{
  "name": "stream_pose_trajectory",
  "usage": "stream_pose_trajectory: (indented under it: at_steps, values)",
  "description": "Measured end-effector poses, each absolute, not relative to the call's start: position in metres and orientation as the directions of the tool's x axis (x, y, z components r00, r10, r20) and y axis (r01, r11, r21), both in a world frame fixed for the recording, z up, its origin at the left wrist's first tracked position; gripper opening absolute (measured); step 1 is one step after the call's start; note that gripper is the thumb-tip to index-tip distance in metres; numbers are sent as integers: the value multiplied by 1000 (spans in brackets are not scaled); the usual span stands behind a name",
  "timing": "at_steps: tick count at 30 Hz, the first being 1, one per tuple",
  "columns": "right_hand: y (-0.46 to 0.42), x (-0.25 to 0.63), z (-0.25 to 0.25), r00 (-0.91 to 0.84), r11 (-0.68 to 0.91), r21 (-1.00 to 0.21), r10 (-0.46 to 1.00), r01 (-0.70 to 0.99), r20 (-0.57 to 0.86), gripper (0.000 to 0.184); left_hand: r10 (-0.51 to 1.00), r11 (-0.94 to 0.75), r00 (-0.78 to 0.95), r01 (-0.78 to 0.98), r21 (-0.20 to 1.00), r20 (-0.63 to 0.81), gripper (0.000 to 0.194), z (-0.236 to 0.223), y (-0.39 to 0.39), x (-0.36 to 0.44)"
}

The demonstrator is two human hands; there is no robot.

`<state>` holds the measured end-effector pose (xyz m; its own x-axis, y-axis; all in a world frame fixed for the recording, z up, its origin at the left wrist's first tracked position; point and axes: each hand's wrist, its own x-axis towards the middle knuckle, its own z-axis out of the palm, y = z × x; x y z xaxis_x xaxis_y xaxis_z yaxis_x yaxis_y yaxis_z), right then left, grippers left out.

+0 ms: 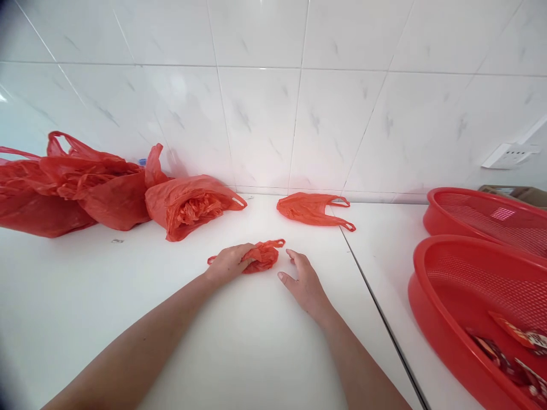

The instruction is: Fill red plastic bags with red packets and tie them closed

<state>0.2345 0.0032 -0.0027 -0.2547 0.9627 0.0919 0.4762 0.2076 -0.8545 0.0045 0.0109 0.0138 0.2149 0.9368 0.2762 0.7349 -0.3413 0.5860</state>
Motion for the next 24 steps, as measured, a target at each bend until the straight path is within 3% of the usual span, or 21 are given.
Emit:
stream_pose_trajectory:
  at_steps: [5,9,13,16,21,24]
  values:
    - [2,236,-4,-286,240,-826,953,510,100,41,983,-84,-18,835,543,181,21,22,10,-37]
    - [11,235,-12,-251,273,-772,956,574,152,33,978,66,-167,811,581,122,29,23,-5,-83]
    - [47,239,-22,-173,316,-616,944,722,281,39,939,219,-331,785,580,94,36,25,-31,-128]
    - [81,250,-25,-58,228,-528,946,818,319,47,883,372,-469,745,553,38,39,27,-51,-161]
    - [124,273,-27,75,114,-461,925,880,372,60,676,596,-727,635,491,119,39,22,-69,-207]
    - [136,284,-27,95,89,-389,898,917,429,64,449,690,-861,505,519,240,42,15,-71,-216]
